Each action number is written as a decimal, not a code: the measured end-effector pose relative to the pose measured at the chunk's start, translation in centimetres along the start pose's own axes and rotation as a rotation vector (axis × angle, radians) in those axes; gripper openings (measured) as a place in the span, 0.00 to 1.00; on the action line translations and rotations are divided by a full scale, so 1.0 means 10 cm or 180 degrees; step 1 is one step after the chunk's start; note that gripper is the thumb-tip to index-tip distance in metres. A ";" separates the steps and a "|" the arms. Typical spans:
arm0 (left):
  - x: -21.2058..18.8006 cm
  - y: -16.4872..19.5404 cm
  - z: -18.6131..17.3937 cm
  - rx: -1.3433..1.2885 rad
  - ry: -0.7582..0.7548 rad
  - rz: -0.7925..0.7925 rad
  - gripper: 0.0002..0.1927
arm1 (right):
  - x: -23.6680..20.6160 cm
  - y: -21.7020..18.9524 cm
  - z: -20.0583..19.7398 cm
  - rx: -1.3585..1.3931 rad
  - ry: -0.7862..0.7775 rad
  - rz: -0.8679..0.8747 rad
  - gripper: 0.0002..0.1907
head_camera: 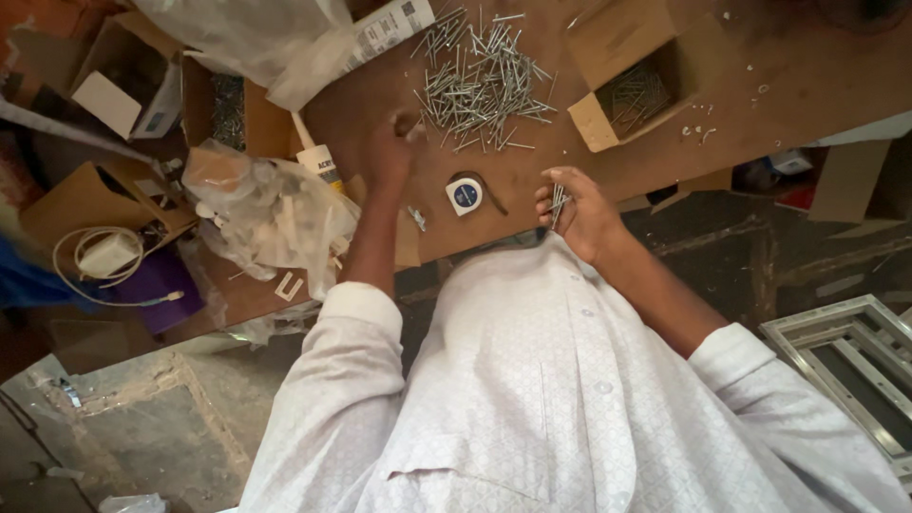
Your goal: The person picks up nails from a pile on a workbench by hand and places them into an open cardboard box, repeating the transfer. They occasionally gather scattered nails from the table surface and hold a handful in one hand while adding more.
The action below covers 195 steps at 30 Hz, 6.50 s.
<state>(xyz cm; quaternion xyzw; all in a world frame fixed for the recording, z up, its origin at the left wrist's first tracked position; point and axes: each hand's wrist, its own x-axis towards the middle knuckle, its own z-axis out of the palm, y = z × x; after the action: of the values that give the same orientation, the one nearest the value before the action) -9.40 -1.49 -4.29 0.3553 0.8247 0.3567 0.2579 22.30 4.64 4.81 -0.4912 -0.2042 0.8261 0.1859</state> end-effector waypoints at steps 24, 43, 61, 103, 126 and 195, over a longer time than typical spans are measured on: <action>-0.01 0.44 0.05 0.0547 0.0047 -0.0467 0.16 | -0.08 0.03 0.08 -0.0209 -0.0161 0.0239 0.14; -0.02 0.33 0.11 0.0826 0.0268 0.0043 0.09 | -0.08 -0.04 -0.04 0.0173 -0.0464 0.0321 0.19; -1.25 1.95 0.17 -0.2425 -0.0569 0.0348 0.15 | 0.08 -0.77 -0.15 -0.0246 -0.1155 0.0587 0.24; -1.99 1.56 0.75 -0.0249 0.1367 -0.0494 0.09 | 0.12 -0.98 -0.84 -0.0616 -0.1171 0.1281 0.14; -0.12 0.93 0.25 0.1075 0.0221 0.1495 0.08 | -0.28 -0.23 -0.28 -0.0088 0.0006 0.0570 0.14; -0.43 1.46 -0.39 -0.0639 -0.0148 0.1058 0.15 | -0.14 -0.29 0.42 0.0094 -0.0514 0.0527 0.18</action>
<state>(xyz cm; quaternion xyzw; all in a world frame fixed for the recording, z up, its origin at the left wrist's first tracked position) -3.54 0.87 10.07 0.4672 0.7087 0.4665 0.2485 19.53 5.73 9.21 -0.4354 -0.1651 0.8784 0.1072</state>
